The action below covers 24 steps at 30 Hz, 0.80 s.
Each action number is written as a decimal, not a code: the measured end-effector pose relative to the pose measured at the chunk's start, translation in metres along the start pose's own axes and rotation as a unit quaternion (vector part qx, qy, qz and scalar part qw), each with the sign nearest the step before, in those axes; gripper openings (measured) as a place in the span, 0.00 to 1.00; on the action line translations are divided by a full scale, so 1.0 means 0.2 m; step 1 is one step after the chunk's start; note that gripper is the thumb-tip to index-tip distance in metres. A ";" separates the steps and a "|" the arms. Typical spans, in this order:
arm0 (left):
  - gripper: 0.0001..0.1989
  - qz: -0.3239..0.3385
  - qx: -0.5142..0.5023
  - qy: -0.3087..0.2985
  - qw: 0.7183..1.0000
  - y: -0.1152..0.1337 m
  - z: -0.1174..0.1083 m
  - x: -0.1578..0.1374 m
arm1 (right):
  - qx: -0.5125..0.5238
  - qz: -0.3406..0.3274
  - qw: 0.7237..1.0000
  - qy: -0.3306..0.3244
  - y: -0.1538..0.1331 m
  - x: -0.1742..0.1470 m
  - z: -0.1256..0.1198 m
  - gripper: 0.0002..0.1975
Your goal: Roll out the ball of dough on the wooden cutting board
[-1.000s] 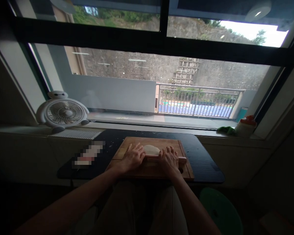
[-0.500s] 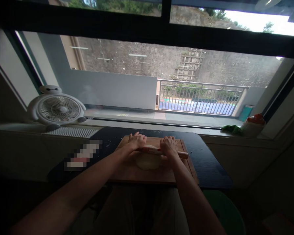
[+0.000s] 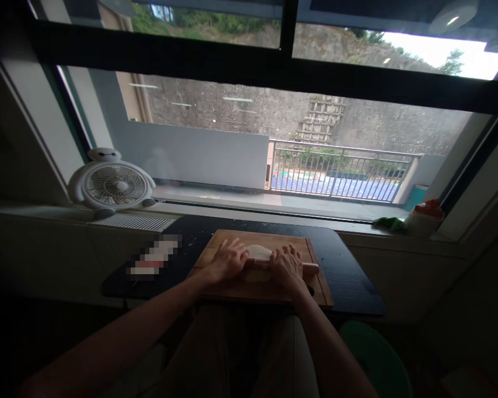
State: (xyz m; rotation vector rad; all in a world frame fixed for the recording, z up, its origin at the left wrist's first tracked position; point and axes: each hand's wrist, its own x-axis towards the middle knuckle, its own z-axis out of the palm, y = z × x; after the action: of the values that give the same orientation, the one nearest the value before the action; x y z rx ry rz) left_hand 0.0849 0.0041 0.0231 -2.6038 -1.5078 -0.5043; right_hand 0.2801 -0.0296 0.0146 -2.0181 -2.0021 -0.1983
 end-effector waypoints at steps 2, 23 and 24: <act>0.18 0.029 0.011 0.045 0.998 0.01 0.01 -0.10 | 0.012 0.006 0.999 0.047 -0.01 -0.07 0.02 0.20; 0.17 -0.119 -0.025 -0.060 0.991 -0.17 0.08 0.49 | 0.023 0.053 0.997 -0.050 0.03 0.44 0.07 0.20; 0.17 -0.108 -0.026 -0.061 0.992 -0.16 0.07 0.46 | 0.022 0.050 0.997 -0.051 0.02 0.42 0.06 0.20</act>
State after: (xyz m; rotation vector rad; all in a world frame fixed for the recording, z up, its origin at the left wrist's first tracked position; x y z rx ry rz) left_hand 0.1035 0.1003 0.0373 -2.5655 -1.8542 -0.4125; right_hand 0.2846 0.0535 0.0274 -2.1340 -1.9395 -0.0299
